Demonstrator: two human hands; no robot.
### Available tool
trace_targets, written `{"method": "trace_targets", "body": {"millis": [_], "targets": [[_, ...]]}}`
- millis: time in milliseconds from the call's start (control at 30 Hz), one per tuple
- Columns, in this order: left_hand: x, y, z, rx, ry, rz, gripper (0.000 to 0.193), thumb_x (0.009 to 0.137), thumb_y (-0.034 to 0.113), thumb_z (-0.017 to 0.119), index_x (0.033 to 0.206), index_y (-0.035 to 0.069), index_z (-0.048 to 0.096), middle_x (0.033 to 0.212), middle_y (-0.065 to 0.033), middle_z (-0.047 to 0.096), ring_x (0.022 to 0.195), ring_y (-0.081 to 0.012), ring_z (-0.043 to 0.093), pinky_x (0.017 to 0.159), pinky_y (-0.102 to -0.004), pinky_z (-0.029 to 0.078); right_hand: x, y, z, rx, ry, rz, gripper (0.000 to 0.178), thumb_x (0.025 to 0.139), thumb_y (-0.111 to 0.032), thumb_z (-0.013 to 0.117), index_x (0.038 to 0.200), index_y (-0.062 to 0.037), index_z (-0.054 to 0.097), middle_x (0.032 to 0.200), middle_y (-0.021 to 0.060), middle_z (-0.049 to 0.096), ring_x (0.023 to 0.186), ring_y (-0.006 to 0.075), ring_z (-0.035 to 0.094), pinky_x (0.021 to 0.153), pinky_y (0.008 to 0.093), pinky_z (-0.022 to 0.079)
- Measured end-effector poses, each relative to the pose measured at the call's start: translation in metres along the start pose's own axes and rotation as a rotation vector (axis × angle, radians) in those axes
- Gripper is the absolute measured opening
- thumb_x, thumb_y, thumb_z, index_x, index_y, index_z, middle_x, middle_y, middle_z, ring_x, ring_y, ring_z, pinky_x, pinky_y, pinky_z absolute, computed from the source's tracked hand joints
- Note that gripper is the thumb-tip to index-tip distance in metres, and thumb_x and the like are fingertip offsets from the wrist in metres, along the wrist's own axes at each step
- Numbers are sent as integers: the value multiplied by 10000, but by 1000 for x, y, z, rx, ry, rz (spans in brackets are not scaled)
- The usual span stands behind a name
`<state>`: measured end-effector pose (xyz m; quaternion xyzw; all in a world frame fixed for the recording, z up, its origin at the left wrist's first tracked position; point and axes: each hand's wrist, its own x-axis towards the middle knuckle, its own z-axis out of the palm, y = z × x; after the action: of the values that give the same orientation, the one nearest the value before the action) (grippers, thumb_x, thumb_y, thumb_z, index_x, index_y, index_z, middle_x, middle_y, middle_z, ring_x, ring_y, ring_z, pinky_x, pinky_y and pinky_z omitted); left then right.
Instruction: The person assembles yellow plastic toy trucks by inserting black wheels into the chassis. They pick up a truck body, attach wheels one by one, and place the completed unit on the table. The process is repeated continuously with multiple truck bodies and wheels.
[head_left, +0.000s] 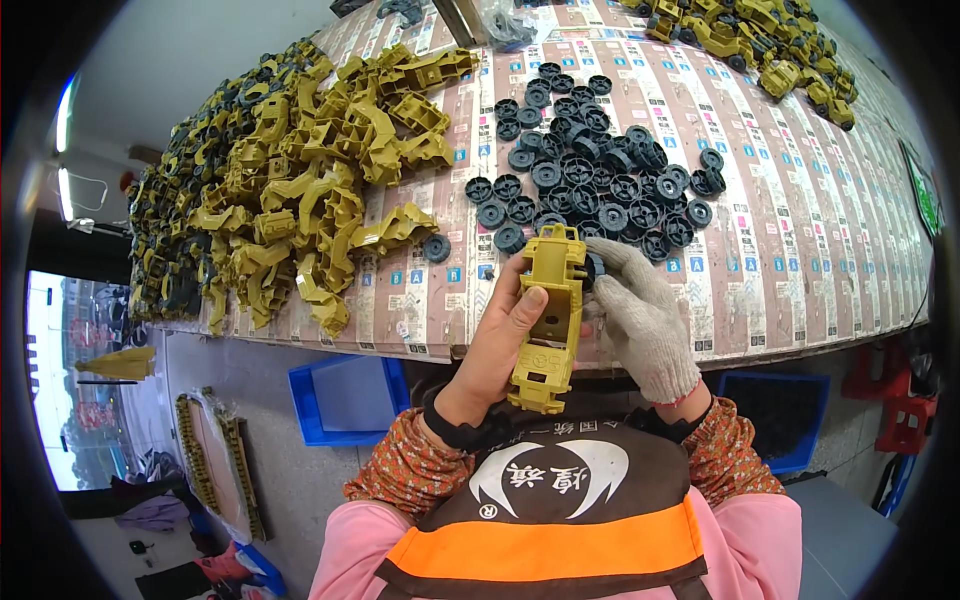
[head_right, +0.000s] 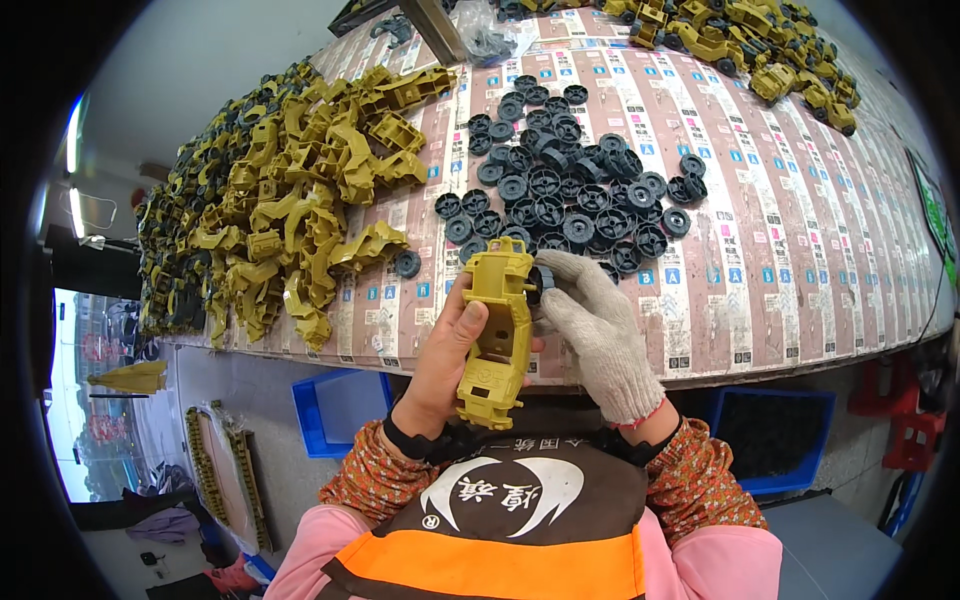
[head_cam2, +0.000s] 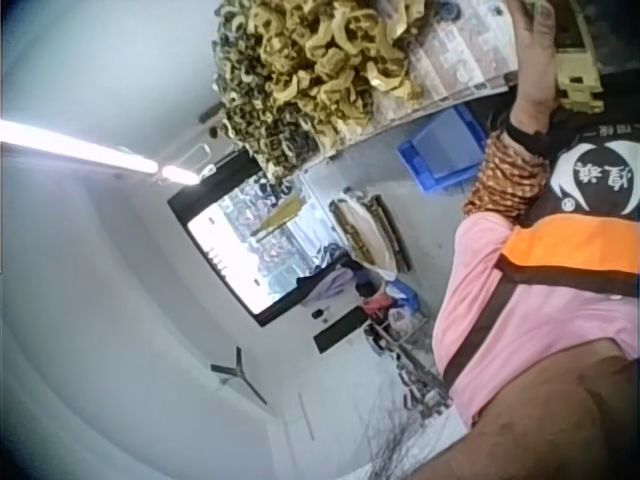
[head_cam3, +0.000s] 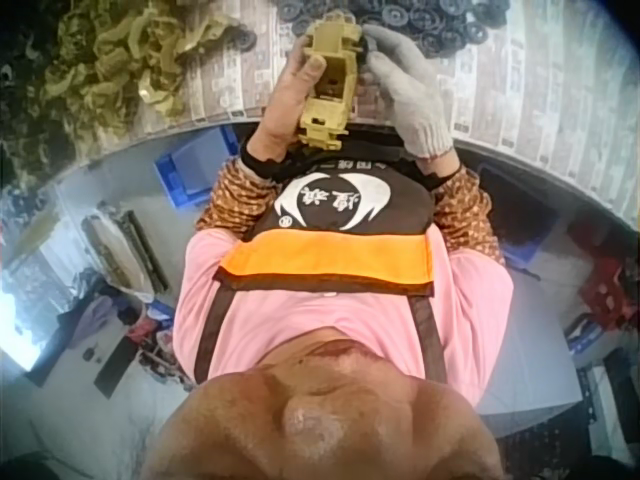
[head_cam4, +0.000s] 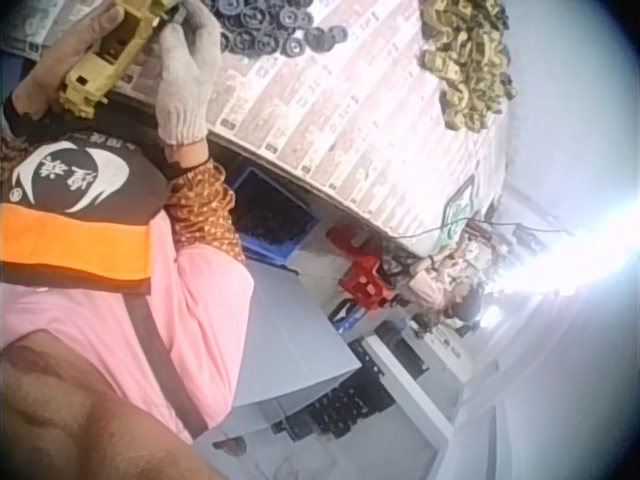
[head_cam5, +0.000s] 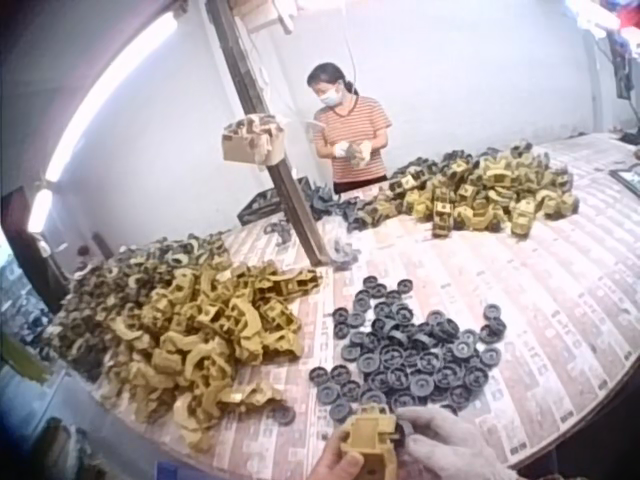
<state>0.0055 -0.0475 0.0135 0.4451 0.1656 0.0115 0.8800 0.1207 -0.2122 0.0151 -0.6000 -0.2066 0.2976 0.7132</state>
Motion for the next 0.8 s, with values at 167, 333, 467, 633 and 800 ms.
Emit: {"method": "trace_targets", "body": {"millis": [167, 333, 467, 633, 800], "targets": [[4, -11, -8, 55, 20, 79, 663, 1098, 407, 596, 1631, 162, 288, 1355, -123, 632, 1125, -283, 726, 846, -418, 667, 0, 6, 1, 84, 14, -14, 445, 1050, -128, 574, 1472, 12, 545, 1285, 128, 662, 1087, 157, 678, 906, 298, 571], [3, -12, -3, 77, 34, 118, 651, 1108, 388, 592, 1630, 124, 306, 1390, -84, 604, 1204, -178, 662, 983, -360, 605, -1, 7, -4, 61, 21, 44, 455, 1036, -134, 586, 1463, 22, 548, 1177, 85, 674, 946, 98, 648, 750, 231, 507], [1, -12, -1, 79, 19, 120, 622, 1126, 350, 583, 1622, 87, 316, 1448, -69, 563, 1274, -144, 589, 1070, -323, 506, 1, 9, 6, 401, 111, 102, 451, 1033, -132, 587, 1456, 22, 553, 1148, 73, 677, 876, 83, 617, 716, 204, 484], [1, -12, 0, 111, 25, 128, 647, 1124, 346, 590, 1632, 78, 294, 1456, -85, 551, 1288, -150, 572, 1089, -322, 484, -3, 12, -2, 77, 33, -45, 454, 1032, -107, 590, 1461, 34, 543, 1238, 112, 677, 1006, 132, 669, 846, 272, 556], [3, -20, -1, 496, 28, 242, 678, 1105, 256, 625, 1627, 62, 240, 1454, -118, 545, 1333, -183, 545, 1121, -345, 454, -7, 6, 7, 23, 135, 11, 434, 1020, -34, 612, 1442, 62, 576, 1267, 158, 713, 1118, 204, 706, 943, 336, 576]]}}
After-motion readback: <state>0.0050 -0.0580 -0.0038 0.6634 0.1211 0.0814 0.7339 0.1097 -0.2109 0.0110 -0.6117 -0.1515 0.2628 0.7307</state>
